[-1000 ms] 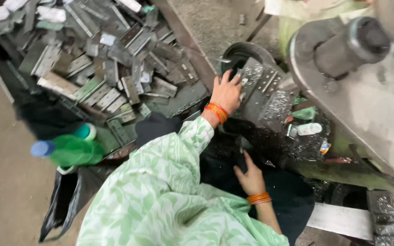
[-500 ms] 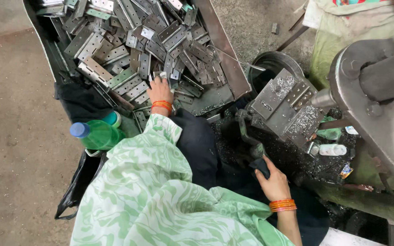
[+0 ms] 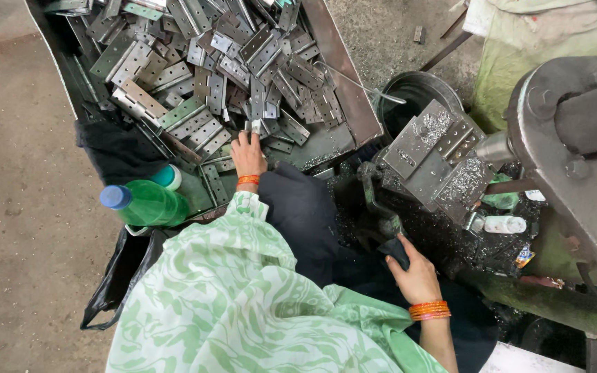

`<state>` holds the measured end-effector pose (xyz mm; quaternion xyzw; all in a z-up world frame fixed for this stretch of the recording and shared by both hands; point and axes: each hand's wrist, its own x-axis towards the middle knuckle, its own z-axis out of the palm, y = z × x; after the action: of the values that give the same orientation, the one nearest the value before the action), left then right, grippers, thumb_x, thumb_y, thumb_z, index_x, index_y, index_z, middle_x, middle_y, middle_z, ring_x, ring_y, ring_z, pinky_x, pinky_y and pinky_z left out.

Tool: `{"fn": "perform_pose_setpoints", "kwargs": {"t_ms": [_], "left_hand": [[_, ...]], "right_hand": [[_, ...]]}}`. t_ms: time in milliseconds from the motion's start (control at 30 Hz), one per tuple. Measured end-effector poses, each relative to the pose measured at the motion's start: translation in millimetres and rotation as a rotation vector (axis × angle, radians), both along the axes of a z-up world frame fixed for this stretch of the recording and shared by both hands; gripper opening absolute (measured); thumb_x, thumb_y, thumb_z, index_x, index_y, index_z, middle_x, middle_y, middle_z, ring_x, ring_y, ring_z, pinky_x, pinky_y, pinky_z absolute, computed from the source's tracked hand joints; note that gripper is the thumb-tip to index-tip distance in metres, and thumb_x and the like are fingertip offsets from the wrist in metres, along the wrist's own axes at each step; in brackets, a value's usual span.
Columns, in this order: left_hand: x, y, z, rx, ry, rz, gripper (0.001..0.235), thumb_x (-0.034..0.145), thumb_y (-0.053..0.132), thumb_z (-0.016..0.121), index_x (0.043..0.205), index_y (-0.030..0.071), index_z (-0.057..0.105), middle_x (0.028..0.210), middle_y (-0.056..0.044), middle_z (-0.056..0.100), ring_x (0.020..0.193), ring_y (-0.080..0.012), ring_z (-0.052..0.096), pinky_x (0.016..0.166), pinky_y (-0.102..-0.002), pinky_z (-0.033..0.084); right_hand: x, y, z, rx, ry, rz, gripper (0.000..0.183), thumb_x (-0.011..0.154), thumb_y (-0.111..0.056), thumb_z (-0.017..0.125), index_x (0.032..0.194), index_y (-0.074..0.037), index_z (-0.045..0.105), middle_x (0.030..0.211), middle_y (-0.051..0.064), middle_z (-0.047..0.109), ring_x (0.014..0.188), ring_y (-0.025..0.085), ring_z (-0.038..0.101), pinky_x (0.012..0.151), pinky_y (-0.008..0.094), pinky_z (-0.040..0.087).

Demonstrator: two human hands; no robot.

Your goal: The person places metal hinges one by one onto a machine to punch holes in them, then places the finished hinges into a bin.

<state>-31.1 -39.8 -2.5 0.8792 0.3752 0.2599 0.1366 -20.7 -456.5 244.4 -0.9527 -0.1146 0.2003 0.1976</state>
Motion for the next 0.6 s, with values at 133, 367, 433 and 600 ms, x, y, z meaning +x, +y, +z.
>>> {"fn": "perform_pose_setpoints", "kwargs": {"t_ms": [133, 367, 433, 600], "left_hand": [[-15, -9, -6, -0.205, -0.058, -0.069, 0.065, 0.059, 0.002, 0.072, 0.123, 0.005, 0.061, 0.121, -0.017, 0.055, 0.101, -0.0418, 0.057, 0.083, -0.05, 0.05], [-24, -5, -29, -0.417, -0.176, 0.026, 0.046, 0.078, -0.006, 0.061, 0.123, 0.001, 0.06, 0.114, -0.022, 0.06, 0.103, -0.0469, 0.059, 0.088, -0.052, 0.051], [-27, 0, -27, -0.421, -0.22, 0.052, 0.044, 0.079, -0.006, 0.061, 0.122, 0.001, 0.06, 0.113, -0.023, 0.061, 0.102, -0.0478, 0.059, 0.087, -0.053, 0.05], [-26, 1, -9, -0.399, -0.301, 0.066, 0.05, 0.074, -0.007, 0.062, 0.123, -0.001, 0.059, 0.106, -0.024, 0.061, 0.099, -0.0469, 0.06, 0.086, -0.052, 0.05]], "right_hand": [[0, 2, 3, -0.002, 0.037, -0.029, 0.063, 0.084, -0.03, 0.072, 0.144, -0.021, 0.057, 0.099, 0.02, 0.076, 0.06, 0.029, 0.075, 0.067, 0.041, 0.06], [-2, 2, 5, -0.004, 0.04, -0.038, 0.062, 0.084, -0.03, 0.072, 0.144, -0.021, 0.058, 0.091, 0.02, 0.076, 0.059, 0.028, 0.074, 0.067, 0.041, 0.059], [-3, 3, 5, -0.02, 0.051, -0.049, 0.063, 0.084, -0.03, 0.072, 0.145, -0.021, 0.058, 0.09, 0.02, 0.077, 0.06, 0.028, 0.074, 0.067, 0.041, 0.06], [-2, -1, 3, -0.005, 0.041, -0.034, 0.064, 0.083, -0.031, 0.073, 0.145, -0.021, 0.057, 0.093, 0.019, 0.077, 0.062, 0.029, 0.075, 0.069, 0.041, 0.06]]}}
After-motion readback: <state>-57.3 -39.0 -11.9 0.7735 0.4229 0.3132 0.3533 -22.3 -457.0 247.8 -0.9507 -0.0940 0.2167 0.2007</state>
